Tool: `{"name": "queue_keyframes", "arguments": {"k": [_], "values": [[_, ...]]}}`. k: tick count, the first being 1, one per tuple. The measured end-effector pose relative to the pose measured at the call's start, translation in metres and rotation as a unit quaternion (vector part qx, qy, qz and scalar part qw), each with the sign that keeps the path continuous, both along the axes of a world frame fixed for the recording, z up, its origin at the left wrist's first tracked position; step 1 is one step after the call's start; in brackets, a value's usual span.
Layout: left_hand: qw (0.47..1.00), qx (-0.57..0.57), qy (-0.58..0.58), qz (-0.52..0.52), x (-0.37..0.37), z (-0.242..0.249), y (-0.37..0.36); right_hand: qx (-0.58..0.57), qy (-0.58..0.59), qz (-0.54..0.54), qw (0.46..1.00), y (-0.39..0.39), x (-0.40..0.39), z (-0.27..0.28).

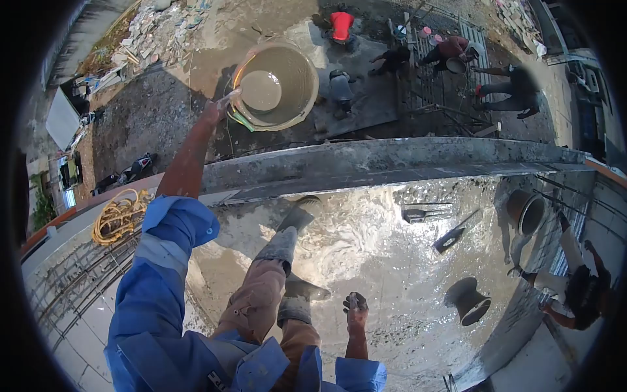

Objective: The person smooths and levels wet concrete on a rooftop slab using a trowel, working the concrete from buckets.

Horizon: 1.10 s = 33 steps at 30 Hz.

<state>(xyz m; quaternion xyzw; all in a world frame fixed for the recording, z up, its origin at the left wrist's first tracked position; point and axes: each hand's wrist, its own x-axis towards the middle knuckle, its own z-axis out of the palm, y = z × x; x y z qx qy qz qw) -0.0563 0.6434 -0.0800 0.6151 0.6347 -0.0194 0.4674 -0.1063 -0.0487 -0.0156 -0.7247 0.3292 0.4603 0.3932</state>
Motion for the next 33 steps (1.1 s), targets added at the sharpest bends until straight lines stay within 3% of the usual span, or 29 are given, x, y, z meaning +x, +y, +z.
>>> {"name": "queue_keyframes", "arguments": {"k": [3,6,9,11,14,15,17,20,21,22,23,24,25,27,28,29,30,31,33], "values": [[0.985,0.125,0.113,-0.042,-0.03,-0.042,0.007,-0.024,0.02,0.008,0.999,0.019,0.014,0.013],[0.95,0.21,0.214,-0.082,-0.057,-0.063,-0.015,0.028,0.001,0.01,1.0,0.045,0.029,0.021],[0.911,0.289,0.242,-0.171,-0.102,-0.089,-0.065,0.052,0.002,0.017,0.998,0.048,0.035,0.027],[0.884,0.218,0.259,-0.322,-0.127,-0.093,-0.095,0.053,-0.002,-0.001,0.999,0.047,0.038,0.031],[0.876,0.206,0.202,-0.387,-0.152,-0.094,-0.163,0.069,-0.001,-0.067,0.995,0.032,0.033,0.039],[0.879,0.199,0.199,-0.386,-0.145,-0.081,-0.187,0.071,-0.001,-0.08,0.994,0.021,0.027,0.04],[0.858,0.078,0.273,-0.429,-0.102,-0.031,-0.238,0.081,0.003,-0.096,0.992,-0.012,0.014,0.038],[0.763,0.124,0.255,-0.58,-0.069,-0.013,-0.306,0.096,-0.026,-0.152,0.983,-0.079,-0.017,0.021],[0.774,0.152,0.175,-0.589,-0.054,0.005,-0.332,0.101,-0.034,-0.171,0.979,-0.108,-0.029,0.015],[0.777,0.171,0.132,-0.591,-0.042,0.004,-0.359,0.047,-0.098,-0.09,0.99,-0.154,-0.062,-0.026],[0.776,0.191,0.089,-0.594,-0.029,0.004,-0.385,0.053,-0.104,-0.098,0.988,-0.175,-0.048,-0.019],[0.766,0.252,0.097,-0.583,-0.027,-0.004,-0.416,0.085,-0.066,-0.169,0.98,-0.195,-0.04,0.008],[0.747,0.233,0.117,-0.612,-0.017,-0.013,-0.443,0.115,-0.035,-0.249,0.961,-0.211,-0.038,0.03],[0.703,0.191,0.152,-0.668,0.014,-0.019,-0.5,0.072,-0.045,-0.299,0.95,-0.273,-0.041,0.029],[0.91,-0.079,-0.083,-0.398,0.023,-0.033,-0.537,0.044,-0.052,-0.305,0.95,-0.306,-0.041,0.029],[0.921,-0.245,-0.173,-0.25,0.04,-0.04,-0.573,0.014,-0.053,-0.316,0.947,-0.338,-0.047,0.033],[0.889,-0.385,-0.237,-0.072,0.057,-0.048,-0.609,-0.002,-0.069,-0.332,0.941,-0.371,-0.051,0.038],[0.901,-0.334,-0.189,-0.205,0.073,-0.044,-0.649,-0.016,-0.082,-0.344,0.935,-0.402,-0.051,0.043],[0.865,-0.195,-0.117,-0.447,0.101,-0.022,-0.73,-0.064,-0.094,-0.413,0.904,-0.45,-0.053,0.055]]}}
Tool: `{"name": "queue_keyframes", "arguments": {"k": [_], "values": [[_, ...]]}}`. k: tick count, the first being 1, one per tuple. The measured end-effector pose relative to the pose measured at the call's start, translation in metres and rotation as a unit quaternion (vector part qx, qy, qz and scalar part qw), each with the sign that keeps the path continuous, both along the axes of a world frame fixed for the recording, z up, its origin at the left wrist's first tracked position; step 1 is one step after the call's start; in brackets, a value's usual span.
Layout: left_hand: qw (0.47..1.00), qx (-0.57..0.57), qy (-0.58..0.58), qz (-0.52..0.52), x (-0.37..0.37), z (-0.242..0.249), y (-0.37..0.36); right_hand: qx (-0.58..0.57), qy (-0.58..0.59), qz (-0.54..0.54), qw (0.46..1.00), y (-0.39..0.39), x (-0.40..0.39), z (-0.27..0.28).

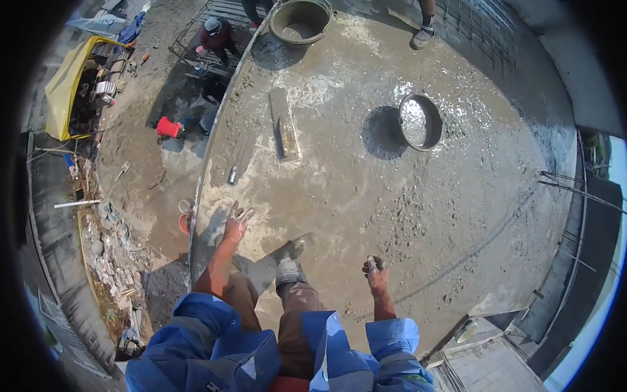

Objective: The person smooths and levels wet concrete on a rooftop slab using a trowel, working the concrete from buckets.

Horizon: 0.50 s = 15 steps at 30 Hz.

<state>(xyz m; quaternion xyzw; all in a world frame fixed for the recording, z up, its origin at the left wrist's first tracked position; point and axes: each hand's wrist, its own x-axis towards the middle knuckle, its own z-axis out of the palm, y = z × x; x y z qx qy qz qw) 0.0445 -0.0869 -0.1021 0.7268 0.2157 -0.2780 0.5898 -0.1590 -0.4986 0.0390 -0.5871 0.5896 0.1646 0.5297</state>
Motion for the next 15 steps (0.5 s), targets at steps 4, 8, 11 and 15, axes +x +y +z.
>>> {"name": "queue_keyframes", "arguments": {"k": [4,8,11,15], "values": [[0.87,0.284,-0.089,-0.393,0.075,0.016,-0.139,-0.007,0.003,-0.103,0.995,-0.042,-0.021,0.006],[0.886,0.162,-0.099,-0.423,0.134,0.037,-0.272,0.024,0.018,-0.213,0.977,-0.022,-0.056,-0.01],[0.806,0.249,-0.097,-0.528,0.169,-0.005,-0.365,0.083,0.038,-0.322,0.942,0.021,-0.073,-0.019],[0.777,0.205,-0.186,-0.565,0.232,-0.117,-0.485,0.112,0.062,-0.414,0.901,0.086,-0.088,-0.015]]}}
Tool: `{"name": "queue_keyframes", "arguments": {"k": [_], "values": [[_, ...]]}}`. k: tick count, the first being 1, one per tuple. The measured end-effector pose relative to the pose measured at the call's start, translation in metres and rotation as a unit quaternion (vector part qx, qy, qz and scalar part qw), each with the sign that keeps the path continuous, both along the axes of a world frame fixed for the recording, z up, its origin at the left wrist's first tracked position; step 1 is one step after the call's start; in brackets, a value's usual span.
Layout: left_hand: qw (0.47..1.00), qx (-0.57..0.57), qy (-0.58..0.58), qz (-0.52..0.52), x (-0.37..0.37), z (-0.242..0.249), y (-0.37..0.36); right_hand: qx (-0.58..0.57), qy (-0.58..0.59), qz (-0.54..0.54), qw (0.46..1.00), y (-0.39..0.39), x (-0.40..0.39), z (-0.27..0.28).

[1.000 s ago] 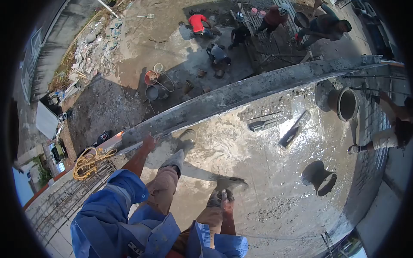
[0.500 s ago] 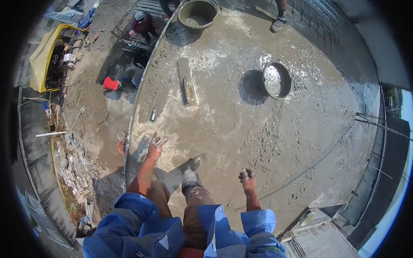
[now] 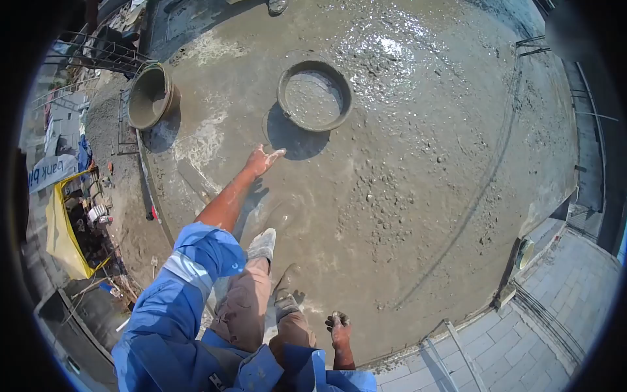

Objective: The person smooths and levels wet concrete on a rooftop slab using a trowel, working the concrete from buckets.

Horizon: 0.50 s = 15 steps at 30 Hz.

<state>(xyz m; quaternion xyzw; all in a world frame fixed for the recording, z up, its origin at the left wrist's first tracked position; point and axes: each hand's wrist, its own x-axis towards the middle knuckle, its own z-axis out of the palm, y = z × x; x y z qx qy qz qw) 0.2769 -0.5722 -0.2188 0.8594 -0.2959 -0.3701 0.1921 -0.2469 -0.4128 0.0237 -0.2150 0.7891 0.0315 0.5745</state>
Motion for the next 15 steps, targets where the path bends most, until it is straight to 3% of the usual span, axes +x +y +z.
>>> {"name": "queue_keyframes", "arguments": {"k": [2,4,6,8,9,11,12,13,14,15], "values": [[0.994,-0.068,0.002,0.09,0.029,0.048,-0.08,0.008,0.027,-0.087,0.996,0.025,0.003,0.01],[0.992,-0.019,0.027,0.121,0.063,0.065,-0.136,0.025,0.047,-0.132,0.99,0.041,0.01,0.014],[0.991,-0.054,0.02,0.119,0.093,0.042,-0.169,0.039,0.068,-0.198,0.977,0.064,0.016,0.019],[0.958,-0.149,-0.004,0.245,0.08,0.071,-0.184,0.046,0.069,-0.221,0.972,0.085,0.028,0.018],[0.963,-0.15,-0.007,0.222,0.07,0.08,-0.189,0.028,0.06,-0.227,0.972,0.094,0.038,0.008],[0.897,-0.315,0.158,0.267,0.043,0.111,-0.197,-0.017,0.0,-0.272,0.962,0.103,0.06,-0.017],[0.908,-0.318,0.216,0.166,0.025,0.132,-0.2,-0.053,-0.043,-0.297,0.952,0.105,0.069,-0.029],[0.91,-0.317,0.223,0.149,0.01,0.141,-0.198,-0.077,-0.037,-0.231,0.969,0.096,0.082,-0.035],[0.969,-0.222,0.101,0.033,-0.004,0.147,-0.199,-0.187,-0.073,-0.189,0.961,0.071,0.103,-0.032],[0.988,-0.125,-0.03,-0.083,-0.018,0.158,-0.202,-0.168,-0.097,-0.239,0.951,0.044,0.126,-0.023]]}}
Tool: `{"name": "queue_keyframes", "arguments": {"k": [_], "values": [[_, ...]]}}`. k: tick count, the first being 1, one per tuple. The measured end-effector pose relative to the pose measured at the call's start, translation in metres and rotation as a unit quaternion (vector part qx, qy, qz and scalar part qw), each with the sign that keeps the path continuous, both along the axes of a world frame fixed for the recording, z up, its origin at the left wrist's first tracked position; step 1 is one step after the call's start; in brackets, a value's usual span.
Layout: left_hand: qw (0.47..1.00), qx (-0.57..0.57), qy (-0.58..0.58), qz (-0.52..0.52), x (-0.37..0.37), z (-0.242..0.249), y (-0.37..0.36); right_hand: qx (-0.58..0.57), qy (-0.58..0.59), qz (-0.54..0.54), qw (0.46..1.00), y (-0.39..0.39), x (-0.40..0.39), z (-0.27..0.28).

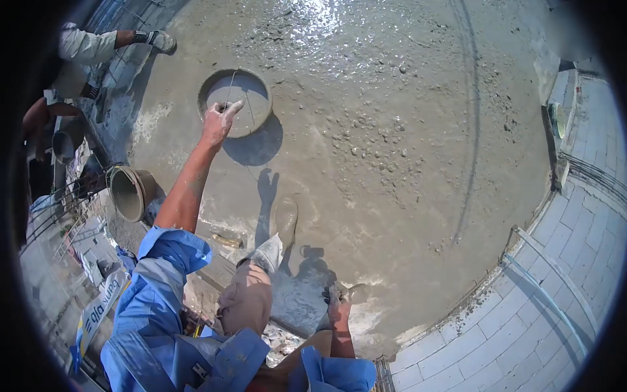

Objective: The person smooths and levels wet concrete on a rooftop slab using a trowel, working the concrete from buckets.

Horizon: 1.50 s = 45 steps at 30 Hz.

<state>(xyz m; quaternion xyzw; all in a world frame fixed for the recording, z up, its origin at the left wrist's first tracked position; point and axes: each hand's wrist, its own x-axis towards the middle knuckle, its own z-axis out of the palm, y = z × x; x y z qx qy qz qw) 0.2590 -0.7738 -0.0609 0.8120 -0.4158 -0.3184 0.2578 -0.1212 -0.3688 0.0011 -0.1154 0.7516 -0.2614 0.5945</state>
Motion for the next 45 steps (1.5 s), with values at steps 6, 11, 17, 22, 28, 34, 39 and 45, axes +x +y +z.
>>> {"name": "queue_keyframes", "arguments": {"k": [6,11,17,22,28,34,39,45], "values": [[0.995,0.031,0.03,-0.09,-0.087,0.058,0.07,-0.092,-0.104,-0.037,0.99,-0.085,0.046,-0.029],[0.963,0.106,0.232,-0.092,-0.151,0.12,0.154,-0.179,-0.418,-0.206,0.866,-0.137,0.081,-0.023],[0.911,0.149,0.347,-0.164,-0.227,0.101,0.281,0.007,-0.389,-0.282,0.877,-0.137,0.031,0.031],[0.845,0.244,0.476,-0.008,-0.316,0.049,0.37,-0.061,-0.169,-0.309,0.934,-0.038,-0.054,0.041],[0.751,0.467,0.35,-0.308,-0.387,0.024,0.421,-0.006,-0.01,-0.234,0.972,0.111,-0.121,-0.048],[0.863,0.331,-0.007,-0.383,-0.446,-0.144,0.448,0.016,0.093,-0.124,0.988,0.2,-0.243,-0.019],[0.855,0.183,-0.088,-0.477,-0.544,-0.122,0.527,-0.021,0.131,-0.117,0.984,0.278,-0.339,-0.058],[0.855,0.37,0.138,-0.335,-0.669,-0.086,0.551,-0.123,0.115,-0.149,0.974,0.3,-0.378,-0.099]]}}
